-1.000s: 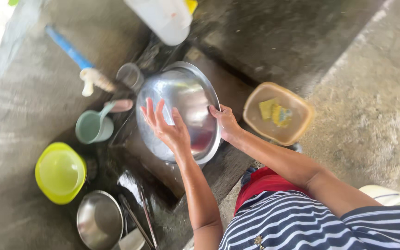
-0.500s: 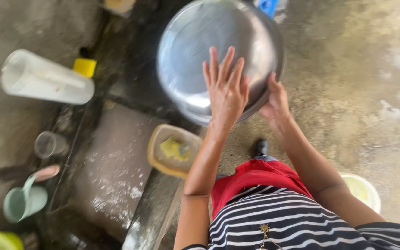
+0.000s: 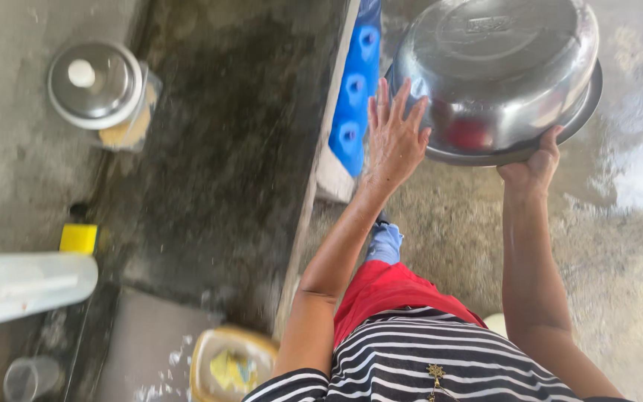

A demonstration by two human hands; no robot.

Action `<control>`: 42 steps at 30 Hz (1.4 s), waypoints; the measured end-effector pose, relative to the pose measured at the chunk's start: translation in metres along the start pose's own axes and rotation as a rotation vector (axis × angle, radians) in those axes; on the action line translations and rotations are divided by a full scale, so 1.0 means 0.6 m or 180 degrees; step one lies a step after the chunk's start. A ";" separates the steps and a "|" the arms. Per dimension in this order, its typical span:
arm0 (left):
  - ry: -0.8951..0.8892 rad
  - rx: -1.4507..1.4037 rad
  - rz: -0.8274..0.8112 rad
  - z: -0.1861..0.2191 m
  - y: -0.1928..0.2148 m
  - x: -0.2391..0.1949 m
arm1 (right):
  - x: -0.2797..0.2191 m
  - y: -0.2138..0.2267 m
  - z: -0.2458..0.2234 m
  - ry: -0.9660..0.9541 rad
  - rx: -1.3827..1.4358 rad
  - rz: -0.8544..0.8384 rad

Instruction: The person washes several metal bowls and a pair of tongs in an outdoor concrete sink using a yellow sponge and running water. They scrub the items, rinse them under the tap, and place them aside on the sink ledge.

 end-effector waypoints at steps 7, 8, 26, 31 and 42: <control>-0.0093 0.0018 -0.0042 -0.105 0.000 0.268 | 0.300 0.089 0.071 -0.0242 -0.0332 0.0196; -0.0072 0.0048 0.0000 -0.124 0.008 0.309 | 0.358 0.088 0.090 -0.0302 -0.0137 0.0108; 0.1396 0.0186 0.0319 -0.390 -0.003 0.680 | 1.187 0.055 0.472 -0.1434 0.0395 -0.1050; 0.1786 0.0197 0.0172 -0.417 -0.048 0.793 | 1.274 0.070 0.529 -0.2043 0.0440 -0.0749; 0.2636 0.0919 -0.0156 -0.471 -0.077 0.898 | 1.312 0.046 0.556 -0.3187 0.1374 -0.0727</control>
Point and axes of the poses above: each hand's wrist, its own x-axis towards the middle knuckle, its own y-axis out of the back of the hand, z = x × y, the point moved 1 cm from there along x, towards the middle knuckle, and after that the axes turned 15 degrees about -z, right-handed, at the moved point
